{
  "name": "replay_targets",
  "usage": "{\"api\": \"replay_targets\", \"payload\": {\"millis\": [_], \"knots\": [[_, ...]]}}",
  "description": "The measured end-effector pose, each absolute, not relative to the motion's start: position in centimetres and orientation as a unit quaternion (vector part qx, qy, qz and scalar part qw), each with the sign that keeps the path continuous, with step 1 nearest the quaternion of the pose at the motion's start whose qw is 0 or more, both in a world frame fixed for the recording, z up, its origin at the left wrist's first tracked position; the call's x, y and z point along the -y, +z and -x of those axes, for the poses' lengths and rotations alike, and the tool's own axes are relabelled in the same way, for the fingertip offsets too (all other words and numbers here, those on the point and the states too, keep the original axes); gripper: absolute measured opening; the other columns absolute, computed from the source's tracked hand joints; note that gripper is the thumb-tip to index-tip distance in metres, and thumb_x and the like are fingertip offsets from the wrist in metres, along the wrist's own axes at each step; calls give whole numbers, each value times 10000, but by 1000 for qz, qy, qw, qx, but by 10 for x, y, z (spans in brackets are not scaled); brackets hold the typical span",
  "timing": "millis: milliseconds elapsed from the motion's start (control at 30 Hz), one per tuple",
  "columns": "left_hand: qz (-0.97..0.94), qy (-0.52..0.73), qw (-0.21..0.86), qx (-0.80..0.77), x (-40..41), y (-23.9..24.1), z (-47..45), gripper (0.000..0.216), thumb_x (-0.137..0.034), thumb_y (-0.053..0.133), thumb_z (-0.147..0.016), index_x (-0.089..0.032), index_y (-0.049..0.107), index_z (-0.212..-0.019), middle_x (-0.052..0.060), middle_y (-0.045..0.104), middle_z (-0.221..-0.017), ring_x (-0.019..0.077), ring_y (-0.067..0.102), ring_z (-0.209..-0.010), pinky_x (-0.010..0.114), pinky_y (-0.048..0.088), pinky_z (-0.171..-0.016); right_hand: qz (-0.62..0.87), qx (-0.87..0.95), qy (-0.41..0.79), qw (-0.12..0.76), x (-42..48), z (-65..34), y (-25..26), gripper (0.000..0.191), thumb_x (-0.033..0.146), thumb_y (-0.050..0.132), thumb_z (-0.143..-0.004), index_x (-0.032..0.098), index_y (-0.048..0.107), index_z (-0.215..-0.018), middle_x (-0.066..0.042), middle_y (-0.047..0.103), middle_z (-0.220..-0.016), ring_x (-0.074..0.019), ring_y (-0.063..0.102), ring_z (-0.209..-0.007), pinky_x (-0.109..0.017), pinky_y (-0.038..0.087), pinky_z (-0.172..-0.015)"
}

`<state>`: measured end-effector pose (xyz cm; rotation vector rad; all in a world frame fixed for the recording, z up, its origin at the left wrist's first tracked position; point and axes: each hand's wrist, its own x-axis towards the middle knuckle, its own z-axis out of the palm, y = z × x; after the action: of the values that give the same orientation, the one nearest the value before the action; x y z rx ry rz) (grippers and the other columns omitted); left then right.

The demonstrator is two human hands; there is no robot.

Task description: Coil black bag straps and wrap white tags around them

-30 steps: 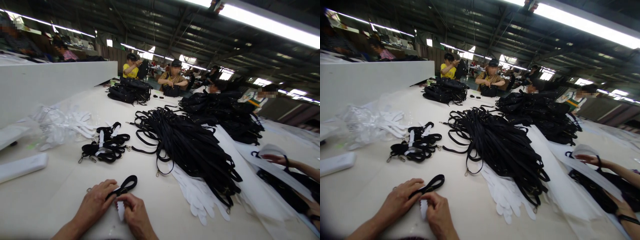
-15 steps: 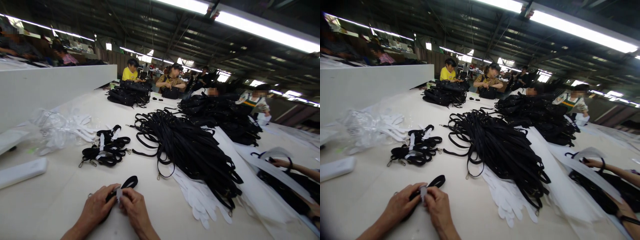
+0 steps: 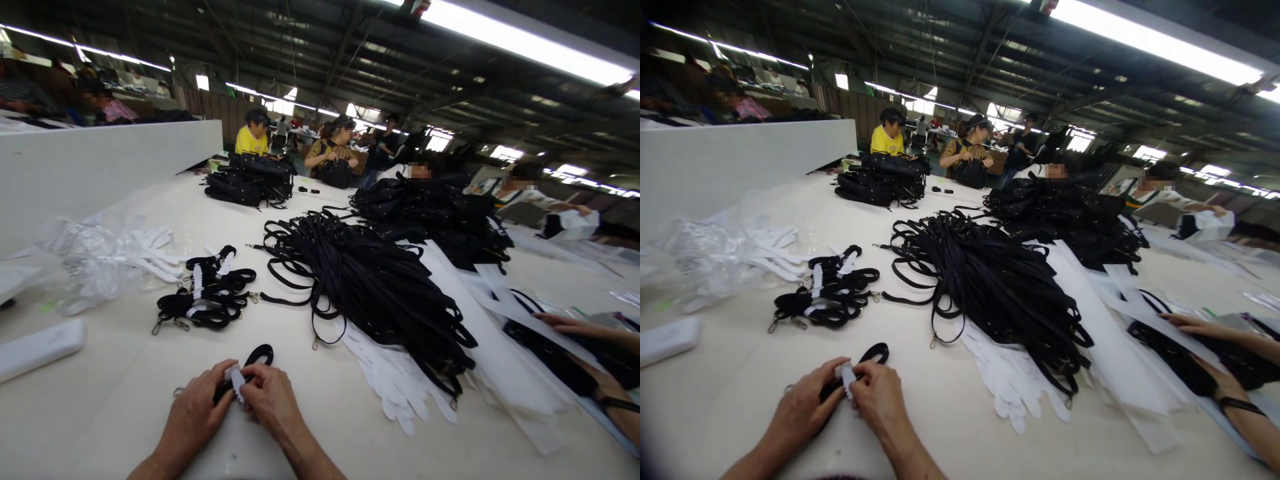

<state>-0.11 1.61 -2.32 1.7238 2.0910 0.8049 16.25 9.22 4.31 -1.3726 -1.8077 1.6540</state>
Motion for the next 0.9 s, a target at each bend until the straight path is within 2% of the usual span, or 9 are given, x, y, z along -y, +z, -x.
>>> {"api": "replay_targets", "payload": {"millis": [367, 600, 767, 900], "knots": [[-593, 259, 161, -746, -15, -13, -5, 325, -302, 488, -913, -277, 481, -1238, 42, 705, -1090, 261, 659, -955, 417, 500, -849, 510, 683, 502, 147, -99, -158, 38, 130, 253, 671, -736, 239, 767, -822, 33, 671, -606, -93, 602, -554, -162, 386, -522], [-608, 269, 150, -732, -14, -12, -4, 313, -273, 496, -896, -274, 515, -1208, 39, 706, -1084, 244, 658, -923, 398, 497, -841, 535, 664, 510, 114, -97, -155, 37, 122, 200, 614, -742, 202, 731, -780, 25, 663, -569, -103, 612, -518, -169, 424, -526], [-618, 271, 131, -726, -15, -17, -1, 308, -282, 532, -863, -281, 549, -1170, 27, 725, -1043, 242, 683, -881, 375, 523, -785, 547, 626, 545, 110, -99, -152, 29, 98, 203, 622, -716, 189, 708, -760, 10, 659, -555, -128, 616, -495, -179, 425, -449], [-625, 281, 112, -720, -14, -13, -3, 301, -285, 517, -890, -264, 537, -1189, 43, 722, -1042, 240, 673, -880, 384, 521, -815, 550, 595, 573, 120, -100, -152, 28, 94, 199, 617, -698, 175, 695, -744, 9, 638, -525, -116, 591, -458, -166, 410, -416]]}}
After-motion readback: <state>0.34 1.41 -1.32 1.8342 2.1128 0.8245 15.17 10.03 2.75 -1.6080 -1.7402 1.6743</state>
